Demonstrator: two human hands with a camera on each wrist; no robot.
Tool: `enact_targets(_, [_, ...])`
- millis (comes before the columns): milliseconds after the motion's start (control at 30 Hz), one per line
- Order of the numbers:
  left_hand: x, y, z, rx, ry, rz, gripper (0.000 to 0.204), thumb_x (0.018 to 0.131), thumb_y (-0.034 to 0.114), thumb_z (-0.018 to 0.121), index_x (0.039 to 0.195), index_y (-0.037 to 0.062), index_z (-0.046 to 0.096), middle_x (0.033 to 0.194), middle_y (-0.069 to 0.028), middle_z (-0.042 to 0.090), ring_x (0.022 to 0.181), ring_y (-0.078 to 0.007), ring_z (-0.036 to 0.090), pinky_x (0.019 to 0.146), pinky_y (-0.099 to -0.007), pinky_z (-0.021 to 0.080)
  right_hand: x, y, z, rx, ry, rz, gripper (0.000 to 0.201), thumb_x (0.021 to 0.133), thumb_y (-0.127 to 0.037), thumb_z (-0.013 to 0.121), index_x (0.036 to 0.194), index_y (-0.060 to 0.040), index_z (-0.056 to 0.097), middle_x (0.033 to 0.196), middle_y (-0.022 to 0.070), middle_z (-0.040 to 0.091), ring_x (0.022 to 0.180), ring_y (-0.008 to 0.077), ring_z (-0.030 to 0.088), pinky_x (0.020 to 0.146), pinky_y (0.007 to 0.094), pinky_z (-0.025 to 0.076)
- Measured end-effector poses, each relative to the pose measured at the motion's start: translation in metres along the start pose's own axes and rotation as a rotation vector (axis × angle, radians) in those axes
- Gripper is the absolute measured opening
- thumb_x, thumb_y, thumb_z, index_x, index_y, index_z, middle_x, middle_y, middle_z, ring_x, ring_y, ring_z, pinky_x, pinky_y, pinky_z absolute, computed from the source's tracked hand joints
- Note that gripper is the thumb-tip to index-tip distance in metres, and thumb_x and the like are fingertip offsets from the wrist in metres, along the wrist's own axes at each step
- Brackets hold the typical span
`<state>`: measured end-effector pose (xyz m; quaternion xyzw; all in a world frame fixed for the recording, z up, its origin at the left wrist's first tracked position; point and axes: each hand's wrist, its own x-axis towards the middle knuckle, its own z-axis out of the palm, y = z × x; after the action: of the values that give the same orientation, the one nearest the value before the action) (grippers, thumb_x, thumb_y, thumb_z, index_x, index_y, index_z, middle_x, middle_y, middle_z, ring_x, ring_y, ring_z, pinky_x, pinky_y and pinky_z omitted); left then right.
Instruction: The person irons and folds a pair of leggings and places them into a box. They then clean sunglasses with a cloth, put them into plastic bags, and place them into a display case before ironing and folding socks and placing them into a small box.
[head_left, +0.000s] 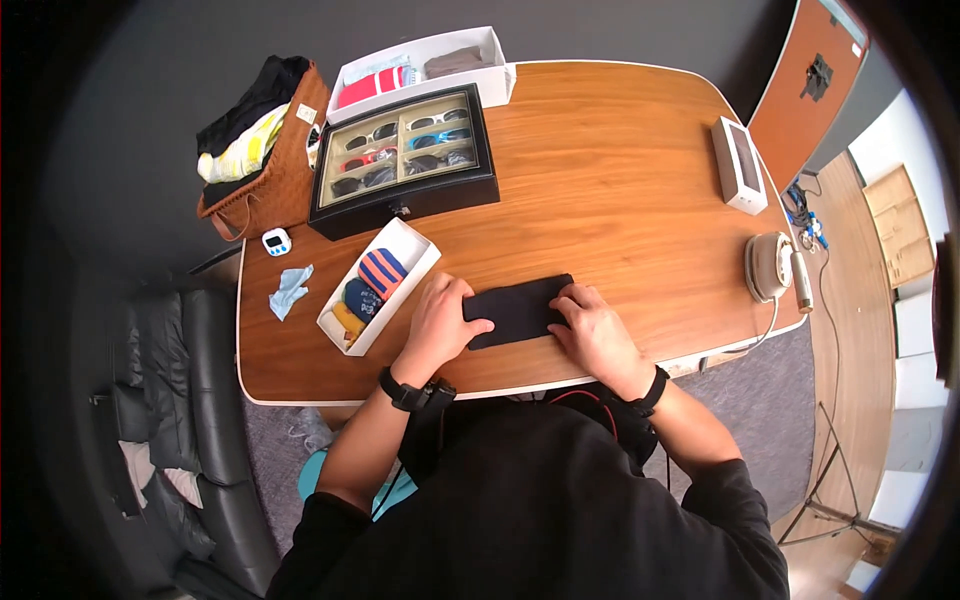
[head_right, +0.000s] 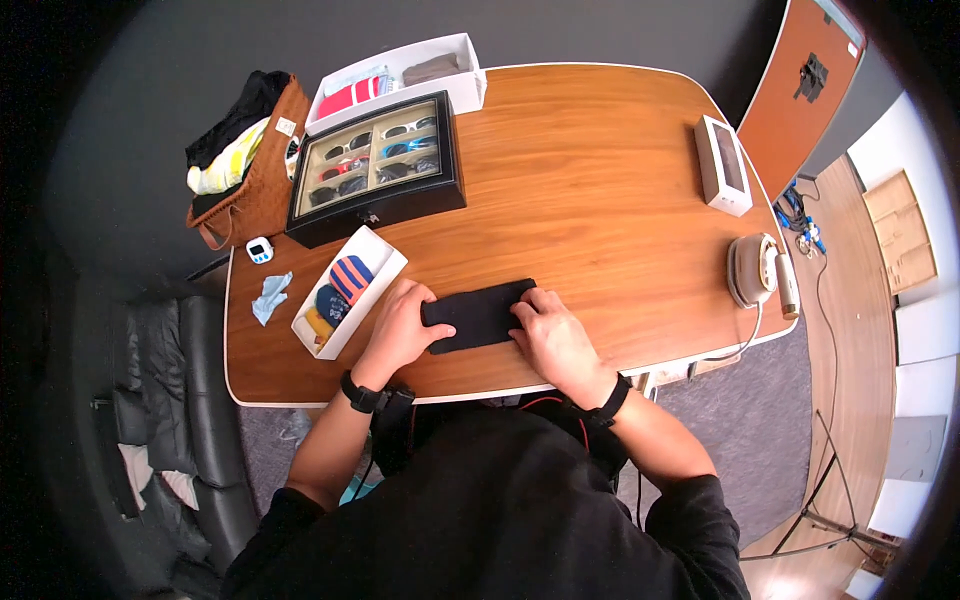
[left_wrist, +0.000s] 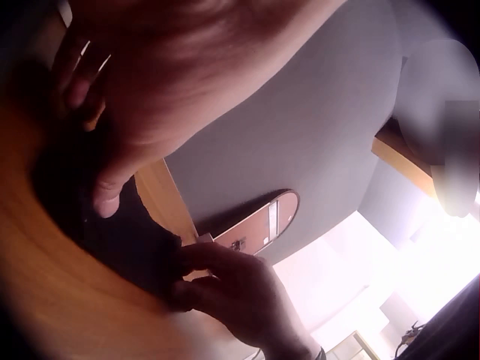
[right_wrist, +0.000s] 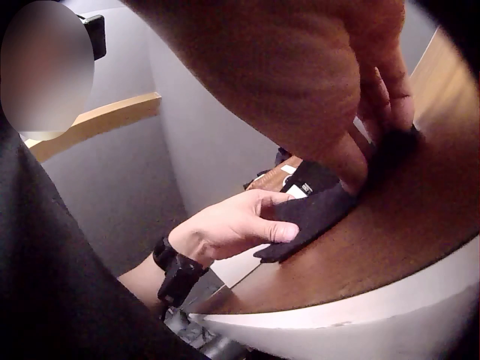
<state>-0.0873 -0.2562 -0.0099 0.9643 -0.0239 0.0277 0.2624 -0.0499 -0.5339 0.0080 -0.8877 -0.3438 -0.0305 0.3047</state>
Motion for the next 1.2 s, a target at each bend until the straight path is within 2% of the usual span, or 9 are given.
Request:
enact_targets(200, [0.015,-0.002,0.002,-0.239,-0.113,-0.075,0.056,0.077,0.01,0.094,0.123,0.0041,0.061,0.107,-0.0166,0.071,0.1,-0.0355,0.069,0.089,-0.0444,0.056,-0.001,0.005,-0.006,0.117,0.068,0.053,0.028,0.087,-0.007,0.08,0.112,0.0023,0.072,0.106,0.0191,0.07,0.105,0.0402,0.068,0.092,0.0457,0.058])
enact_targets(300, [0.023,0.004,-0.013,-0.515,-0.04,-0.146,0.049,0.084,0.001,0.085,0.126,0.0046,0.059,0.106,-0.0131,0.074,0.102,-0.0248,0.074,0.088,-0.0341,0.056,-0.002,0.007,-0.011,0.16,0.122,0.08,0.025,0.089,-0.007,0.079,0.111,0.0023,0.071,0.102,0.0206,0.07,0.102,0.0416,0.069,0.089,0.0469,0.058])
enact_targets(433, [0.03,0.058,-0.061,-0.414,0.146,0.106,0.042,0.088,-0.005,0.08,0.126,0.0034,0.063,0.108,-0.0084,0.069,0.103,-0.0149,0.069,0.088,-0.0315,0.057,0.001,0.004,-0.019,0.18,0.174,0.109,0.022,0.09,-0.008,0.078,0.108,0.002,0.07,0.099,0.022,0.069,0.099,0.0427,0.068,0.085,0.0478,0.058])
enact_targets(533, [0.028,0.091,-0.084,-0.231,0.279,0.323,0.042,0.083,-0.007,0.08,0.121,0.0017,0.066,0.11,-0.0152,0.069,0.101,-0.025,0.072,0.088,-0.0379,0.058,0.004,0.007,-0.021,0.19,0.201,0.077,0.02,0.091,-0.009,0.078,0.106,0.0016,0.07,0.097,0.0218,0.068,0.097,0.0433,0.068,0.084,0.0484,0.057])
enact_targets(633, [0.011,0.099,-0.082,0.092,0.248,0.771,0.045,0.073,-0.008,0.076,0.117,-0.0019,0.068,0.11,-0.0176,0.069,0.1,-0.0369,0.071,0.086,-0.0456,0.059,0.0,0.006,-0.023,0.198,0.218,0.08,0.02,0.091,-0.009,0.078,0.106,0.0014,0.069,0.097,0.0217,0.068,0.096,0.0433,0.067,0.083,0.0485,0.057])
enact_targets(667, [0.004,0.098,-0.068,0.126,0.219,0.817,0.034,0.081,-0.004,0.072,0.114,-0.0013,0.069,0.11,-0.016,0.068,0.1,-0.0351,0.071,0.085,-0.045,0.059,-0.003,0.005,-0.023,0.197,0.213,0.084,0.02,0.091,-0.009,0.078,0.106,0.0014,0.069,0.097,0.0217,0.068,0.096,0.0433,0.067,0.083,0.0485,0.057])
enact_targets(833, [-0.041,0.064,0.003,0.088,-0.079,0.693,0.028,0.088,0.005,0.069,0.115,-0.0006,0.07,0.114,-0.0138,0.066,0.108,-0.0319,0.068,0.091,-0.0419,0.058,-0.028,0.003,-0.012,0.189,0.093,0.067,0.02,0.089,-0.009,0.079,0.105,-0.0002,0.069,0.099,0.0197,0.068,0.097,0.0419,0.067,0.083,0.0476,0.057])
enact_targets(1067, [-0.055,0.052,0.008,-0.126,-0.033,0.617,0.028,0.086,0.001,0.073,0.113,-0.0032,0.068,0.12,-0.0152,0.066,0.111,-0.0328,0.068,0.095,-0.0416,0.059,-0.028,-0.015,-0.022,0.198,-0.085,-0.3,0.047,0.082,-0.023,0.089,0.119,-0.0013,0.071,0.12,0.014,0.068,0.11,0.0357,0.066,0.094,0.0438,0.058])
enact_targets(1200, [-0.053,0.047,0.012,-0.298,-0.039,0.536,0.031,0.087,0.0,0.075,0.116,-0.0015,0.067,0.118,-0.0163,0.067,0.107,-0.0354,0.07,0.092,-0.0428,0.06,-0.024,-0.015,-0.005,0.17,-0.182,-0.273,0.046,0.084,-0.024,0.086,0.121,-0.0005,0.071,0.126,0.0127,0.067,0.112,0.0347,0.065,0.097,0.0439,0.057])
